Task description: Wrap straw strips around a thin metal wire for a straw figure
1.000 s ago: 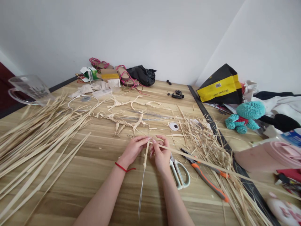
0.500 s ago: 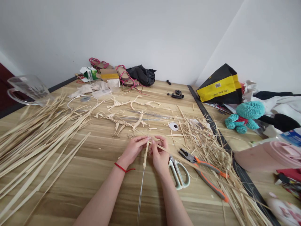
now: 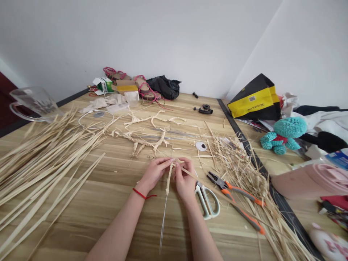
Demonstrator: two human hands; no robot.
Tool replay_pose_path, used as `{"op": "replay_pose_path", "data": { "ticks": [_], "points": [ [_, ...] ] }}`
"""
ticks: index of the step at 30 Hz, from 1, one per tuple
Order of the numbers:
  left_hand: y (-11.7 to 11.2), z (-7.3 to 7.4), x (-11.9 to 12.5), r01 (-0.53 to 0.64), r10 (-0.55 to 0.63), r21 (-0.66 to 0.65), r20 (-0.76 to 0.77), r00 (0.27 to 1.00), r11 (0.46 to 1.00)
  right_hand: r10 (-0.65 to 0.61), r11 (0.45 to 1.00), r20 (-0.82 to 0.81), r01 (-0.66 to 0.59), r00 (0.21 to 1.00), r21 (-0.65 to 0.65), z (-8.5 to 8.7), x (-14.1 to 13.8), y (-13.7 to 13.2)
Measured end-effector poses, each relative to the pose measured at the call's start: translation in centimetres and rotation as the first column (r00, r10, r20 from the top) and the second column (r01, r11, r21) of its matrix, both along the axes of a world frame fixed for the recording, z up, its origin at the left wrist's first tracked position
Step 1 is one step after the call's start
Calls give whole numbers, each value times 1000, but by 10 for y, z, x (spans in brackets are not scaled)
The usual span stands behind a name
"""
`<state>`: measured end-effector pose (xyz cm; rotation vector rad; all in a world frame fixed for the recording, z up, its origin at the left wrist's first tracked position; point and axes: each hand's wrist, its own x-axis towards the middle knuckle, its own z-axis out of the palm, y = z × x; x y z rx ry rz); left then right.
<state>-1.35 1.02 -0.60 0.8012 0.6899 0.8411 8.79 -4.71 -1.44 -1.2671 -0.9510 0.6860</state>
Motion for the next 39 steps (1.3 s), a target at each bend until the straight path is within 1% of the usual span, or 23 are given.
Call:
{"op": "replay_pose_path", "data": {
  "ticks": [6, 17, 24, 30, 39],
  "points": [
    [1, -1, 0, 8, -8, 10, -4, 1000, 1000, 39, 999, 1, -39, 999, 18, 1, 0, 1],
    [0, -2, 1, -11, 11, 11, 4, 1000, 1000, 29, 1000, -64, -28, 997, 13, 3, -2, 2],
    [0, -1, 1, -17, 17, 10, 0, 1000, 1000, 4, 999, 47, -6, 999, 45, 4, -3, 3],
    [0, -2, 0, 1, -1, 0, -9, 1000, 1000, -8, 999, 78, 5, 997, 38, 2, -3, 3],
    [1, -4, 0, -9, 9, 22, -29, 1000, 1000, -4, 1000, 113, 2, 994, 12, 2, -5, 1]
  ]
}}
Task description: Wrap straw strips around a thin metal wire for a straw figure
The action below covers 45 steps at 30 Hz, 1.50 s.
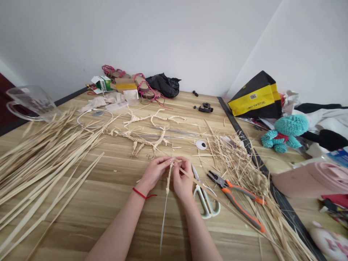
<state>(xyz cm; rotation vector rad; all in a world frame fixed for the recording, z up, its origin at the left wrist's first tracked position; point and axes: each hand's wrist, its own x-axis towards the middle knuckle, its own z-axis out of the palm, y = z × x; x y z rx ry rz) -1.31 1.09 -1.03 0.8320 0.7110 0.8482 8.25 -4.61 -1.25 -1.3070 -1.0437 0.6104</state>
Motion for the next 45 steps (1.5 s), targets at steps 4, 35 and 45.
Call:
{"op": "replay_pose_path", "data": {
  "ticks": [4, 35, 45],
  "points": [
    [0, 0, 0, 4, -4, -2, -3, 1000, 1000, -3, 1000, -15, 4, 1000, 11, 1, -1, 0],
    [1, 3, 1, -57, 59, -35, 52, 997, 998, 137, 967, -385, -207, 913, -148, -9, 7, 0],
    [1, 2, 2, -47, 48, -18, 43, 998, 999, 292, 920, -580, -388, 761, -46, -10, 8, 4]
  ]
}}
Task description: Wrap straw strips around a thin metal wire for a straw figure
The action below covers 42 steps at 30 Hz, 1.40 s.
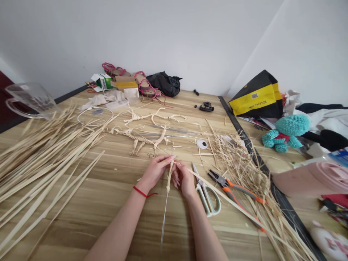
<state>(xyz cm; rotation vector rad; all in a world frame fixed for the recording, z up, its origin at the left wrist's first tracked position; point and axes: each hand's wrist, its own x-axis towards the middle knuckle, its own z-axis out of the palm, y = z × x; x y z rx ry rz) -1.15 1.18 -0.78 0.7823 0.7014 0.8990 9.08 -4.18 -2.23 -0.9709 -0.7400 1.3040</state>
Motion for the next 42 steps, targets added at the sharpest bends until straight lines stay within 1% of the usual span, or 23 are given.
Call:
{"op": "replay_pose_path", "data": {
  "ticks": [3, 8, 13, 17, 20, 24, 29, 35, 42],
  "points": [
    [0, 0, 0, 14, -14, 4, -3, 1000, 1000, -8, 1000, -2, 8, 1000, -21, -1, 0, 1],
    [-1, 1, 0, 15, -15, 10, -23, 1000, 1000, -7, 1000, 1, 7, 1000, -5, 2, -2, 2],
    [-1, 2, 0, 3, -3, 7, -34, 999, 1000, -36, 998, 70, 32, 997, 53, 3, -4, 0],
    [-1, 2, 0, -1, 2, 21, -53, 999, 1000, -48, 998, 121, 43, 992, 41, 2, -4, -3],
    [-1, 1, 0, 8, -6, 36, -56, 998, 999, -35, 999, 114, 30, 993, 42, 1, -5, -3],
    [-1, -1, -1, 13, -11, 46, -58, 998, 999, 0, 999, 59, -3, 998, 48, 4, -6, -3],
    [-2, 0, -2, 1, -1, -8, -67, 998, 1000, 18, 1000, 34, -19, 999, 23, 7, -8, -3],
    [-3, -1, -2, 28, -33, -74, -56, 998, 997, 27, 1000, 61, -27, 998, -4, 4, -9, -2],
    [-2, -2, -2, 28, -33, -90, -59, 998, 996, 70, 997, 77, -68, 995, -30, 4, -7, 0]
  ]
}}
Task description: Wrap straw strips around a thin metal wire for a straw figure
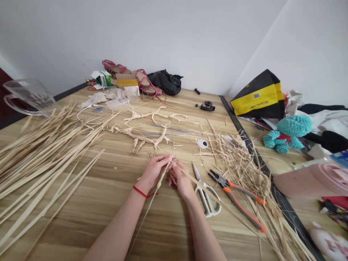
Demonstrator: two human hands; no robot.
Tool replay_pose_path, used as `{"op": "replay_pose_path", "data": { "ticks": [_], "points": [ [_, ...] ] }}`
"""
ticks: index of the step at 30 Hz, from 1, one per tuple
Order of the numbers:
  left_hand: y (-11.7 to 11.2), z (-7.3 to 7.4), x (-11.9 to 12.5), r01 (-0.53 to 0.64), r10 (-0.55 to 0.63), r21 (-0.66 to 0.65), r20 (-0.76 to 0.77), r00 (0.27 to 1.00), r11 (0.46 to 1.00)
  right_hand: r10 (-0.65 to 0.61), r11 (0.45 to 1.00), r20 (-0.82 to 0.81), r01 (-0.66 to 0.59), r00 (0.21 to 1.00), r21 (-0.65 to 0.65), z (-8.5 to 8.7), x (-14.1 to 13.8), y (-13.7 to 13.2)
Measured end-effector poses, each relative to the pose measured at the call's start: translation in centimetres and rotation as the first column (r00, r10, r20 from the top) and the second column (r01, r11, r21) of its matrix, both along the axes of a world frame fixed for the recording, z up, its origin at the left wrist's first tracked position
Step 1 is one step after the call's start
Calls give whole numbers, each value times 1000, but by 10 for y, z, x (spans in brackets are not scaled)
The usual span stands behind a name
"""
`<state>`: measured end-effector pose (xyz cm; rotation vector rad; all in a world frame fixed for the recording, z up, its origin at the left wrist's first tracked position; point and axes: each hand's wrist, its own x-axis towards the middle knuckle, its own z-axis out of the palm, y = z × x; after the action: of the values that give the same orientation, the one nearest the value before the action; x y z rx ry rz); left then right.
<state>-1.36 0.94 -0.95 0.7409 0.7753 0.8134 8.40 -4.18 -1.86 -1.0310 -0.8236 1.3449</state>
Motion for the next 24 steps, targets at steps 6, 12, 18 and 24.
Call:
{"op": "replay_pose_path", "data": {
  "ticks": [6, 12, 18, 24],
  "points": [
    [3, 4, -1, -98, 98, 26, -6, 995, 995, 139, 987, -48, -142, 989, -79, 10, 6, -3],
    [8, 4, -4, -204, 204, 10, -14, 979, 979, 608, 734, -246, -652, 755, -188, 23, 9, -16],
    [11, 6, -7, -236, 236, -13, -5, 972, 972, 693, 657, -317, -748, 648, -93, 55, -31, -33],
    [11, 4, -4, -221, 221, 34, -4, 975, 975, 150, 958, -11, -148, 989, -247, 93, -24, -57]
  ]
}}
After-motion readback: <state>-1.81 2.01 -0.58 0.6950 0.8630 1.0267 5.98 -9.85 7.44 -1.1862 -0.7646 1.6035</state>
